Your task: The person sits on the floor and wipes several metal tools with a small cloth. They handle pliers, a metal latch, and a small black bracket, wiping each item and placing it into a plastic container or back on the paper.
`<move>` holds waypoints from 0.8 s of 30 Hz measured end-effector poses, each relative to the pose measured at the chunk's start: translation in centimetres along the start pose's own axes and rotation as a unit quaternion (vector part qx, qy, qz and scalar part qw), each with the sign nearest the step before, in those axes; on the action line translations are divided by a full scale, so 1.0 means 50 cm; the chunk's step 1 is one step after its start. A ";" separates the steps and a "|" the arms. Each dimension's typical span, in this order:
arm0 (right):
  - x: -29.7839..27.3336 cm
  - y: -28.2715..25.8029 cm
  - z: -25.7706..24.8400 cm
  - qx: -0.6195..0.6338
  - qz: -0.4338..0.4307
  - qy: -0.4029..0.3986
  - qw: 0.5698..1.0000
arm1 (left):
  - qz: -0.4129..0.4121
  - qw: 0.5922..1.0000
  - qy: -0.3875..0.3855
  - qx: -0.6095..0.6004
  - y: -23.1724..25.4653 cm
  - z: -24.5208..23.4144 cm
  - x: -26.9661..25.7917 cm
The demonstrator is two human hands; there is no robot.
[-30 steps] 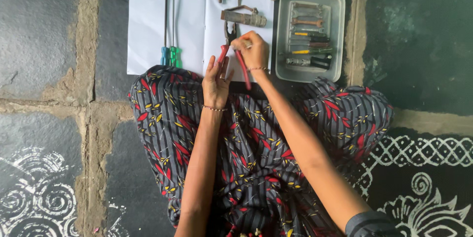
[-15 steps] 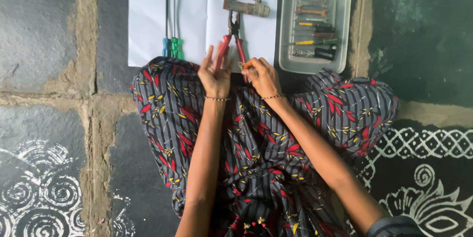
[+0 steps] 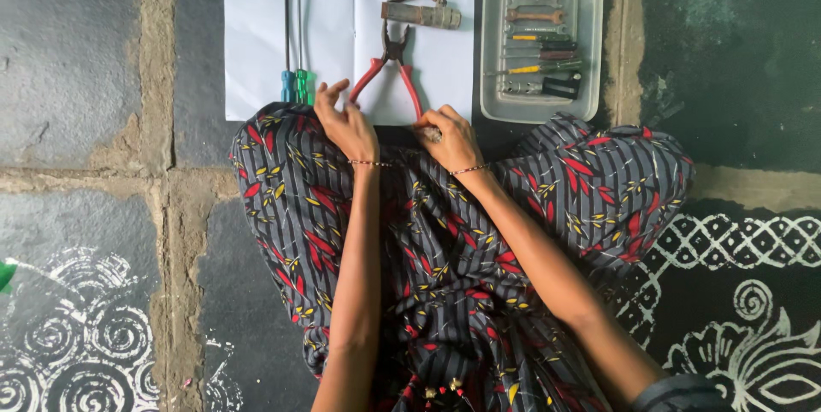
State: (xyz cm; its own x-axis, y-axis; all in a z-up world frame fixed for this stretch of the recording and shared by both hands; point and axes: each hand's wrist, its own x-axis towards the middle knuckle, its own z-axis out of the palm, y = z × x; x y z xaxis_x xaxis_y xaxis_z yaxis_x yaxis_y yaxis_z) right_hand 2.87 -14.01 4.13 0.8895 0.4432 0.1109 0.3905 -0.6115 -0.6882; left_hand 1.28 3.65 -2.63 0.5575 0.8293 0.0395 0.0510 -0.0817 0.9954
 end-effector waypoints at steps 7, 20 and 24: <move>-0.008 0.083 0.029 0.102 0.047 -0.036 0.993 | 0.039 0.931 -0.145 0.331 0.056 0.020 -0.032; 0.240 0.067 0.110 0.004 -0.078 0.149 0.986 | 0.187 0.824 -0.227 0.485 0.019 0.036 -0.107; 0.222 0.035 0.103 0.016 -0.030 0.105 0.994 | 0.204 0.812 -0.191 0.513 0.006 0.047 -0.107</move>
State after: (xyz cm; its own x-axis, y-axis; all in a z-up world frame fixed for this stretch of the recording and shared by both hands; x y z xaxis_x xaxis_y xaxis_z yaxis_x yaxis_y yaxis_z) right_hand 12.22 -6.78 0.47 0.8958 0.3305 0.2972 0.4400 -0.5648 -0.6982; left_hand 0.26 -2.10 -2.76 0.9080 0.4007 0.1227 0.3505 -0.8867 0.3016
